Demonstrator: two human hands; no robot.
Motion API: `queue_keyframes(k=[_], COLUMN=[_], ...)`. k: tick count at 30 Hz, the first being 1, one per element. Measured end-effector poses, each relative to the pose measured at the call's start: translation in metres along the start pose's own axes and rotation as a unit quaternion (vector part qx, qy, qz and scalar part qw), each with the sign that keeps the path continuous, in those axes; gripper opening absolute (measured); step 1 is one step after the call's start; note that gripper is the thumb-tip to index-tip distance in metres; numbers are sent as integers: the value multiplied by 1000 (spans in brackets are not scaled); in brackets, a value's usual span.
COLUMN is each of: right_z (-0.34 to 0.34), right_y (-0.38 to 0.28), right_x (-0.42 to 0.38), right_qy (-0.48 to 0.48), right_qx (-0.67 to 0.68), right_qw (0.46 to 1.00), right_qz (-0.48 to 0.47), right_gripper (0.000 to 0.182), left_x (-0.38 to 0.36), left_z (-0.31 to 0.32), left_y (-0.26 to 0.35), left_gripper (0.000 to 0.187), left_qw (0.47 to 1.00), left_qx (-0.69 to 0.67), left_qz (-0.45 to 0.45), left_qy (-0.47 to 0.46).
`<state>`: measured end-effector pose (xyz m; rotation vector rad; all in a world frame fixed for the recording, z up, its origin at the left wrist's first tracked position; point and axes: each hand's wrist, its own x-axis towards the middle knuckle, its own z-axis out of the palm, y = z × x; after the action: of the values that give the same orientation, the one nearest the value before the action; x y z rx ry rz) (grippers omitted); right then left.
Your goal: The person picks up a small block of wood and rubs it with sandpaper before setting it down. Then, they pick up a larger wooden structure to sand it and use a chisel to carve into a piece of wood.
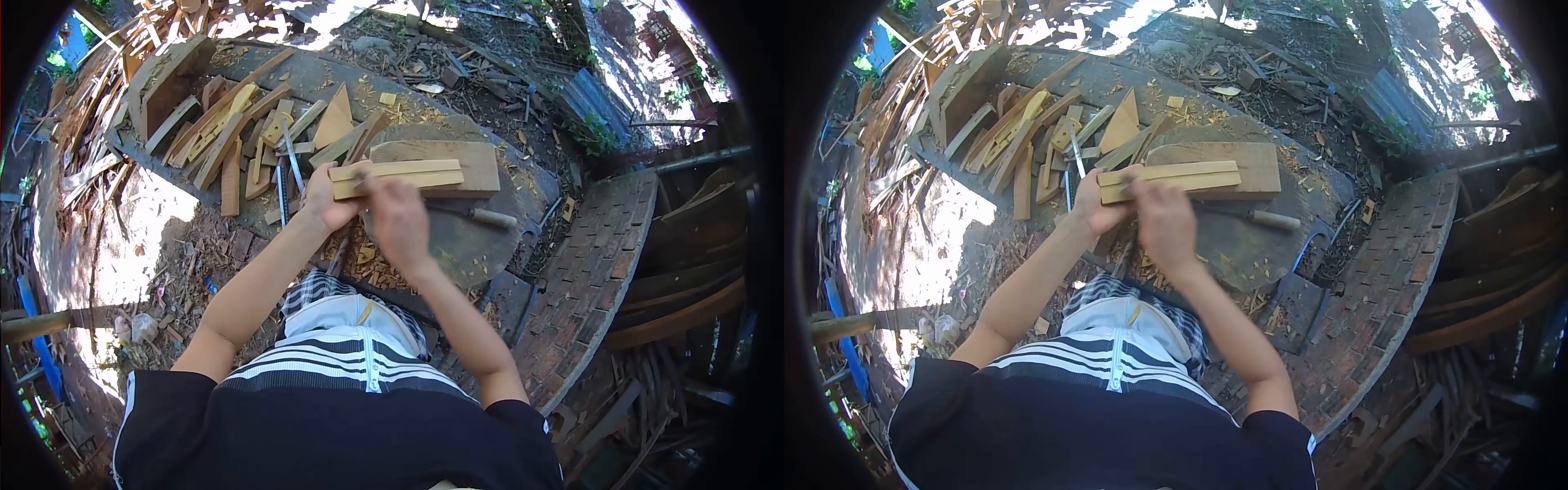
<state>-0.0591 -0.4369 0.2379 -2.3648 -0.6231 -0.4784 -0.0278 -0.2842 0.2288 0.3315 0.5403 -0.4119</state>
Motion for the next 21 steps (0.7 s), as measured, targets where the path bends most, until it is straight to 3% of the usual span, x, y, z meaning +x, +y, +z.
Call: queue_keyframes(k=[1, 2, 3, 4, 6, 9, 12, 14, 18, 21], right_z=[3, 2, 0, -3, -15, -7, 3, -1, -18, -9], right_y=[-19, -7, 16, 42, 92, 82, -2, 0, 108, 91], right_x=[-2, 0, 2, 3, 8, 7, 6, 6, 8, 7], right_qy=[23, 22, 9, -6, 37, 21, 19, 25, 43, 17], right_qx=[35, 34, -24, -82, -127, -150, -33, 12, -128, -173], right_qw=[997, 997, 1000, 996, 977, 970, 999, 1000, 959, 955], right_qz=[-65, -63, -14, 31, 167, 190, 34, -11, 250, 240], right_gripper=[31, 31, 29, 28, 25, 26, 29, 28, 23, 21], left_x=[2, 3, -6, -5, -11, -16, -8, -3, -12, -7], left_z=[-4, -10, 1, 0, 6, 23, 12, 2, 16, 19], left_y=[2, 2, 0, 1, -7, -10, -12, -9, -13, -9], left_gripper=[62, 65, 70, 76, 75, 74, 69, 62, 55, 56], left_qw=[999, 998, 994, 1000, 996, 990, 986, 988, 993, 993], left_qx=[23, 45, 93, 23, 79, 105, 137, 129, 93, 98], left_qz=[18, 33, 48, 12, 49, 82, 93, 83, 64, 58], left_qy=[-15, -25, -11, 1, 2, 41, 10, -8, 38, 24])
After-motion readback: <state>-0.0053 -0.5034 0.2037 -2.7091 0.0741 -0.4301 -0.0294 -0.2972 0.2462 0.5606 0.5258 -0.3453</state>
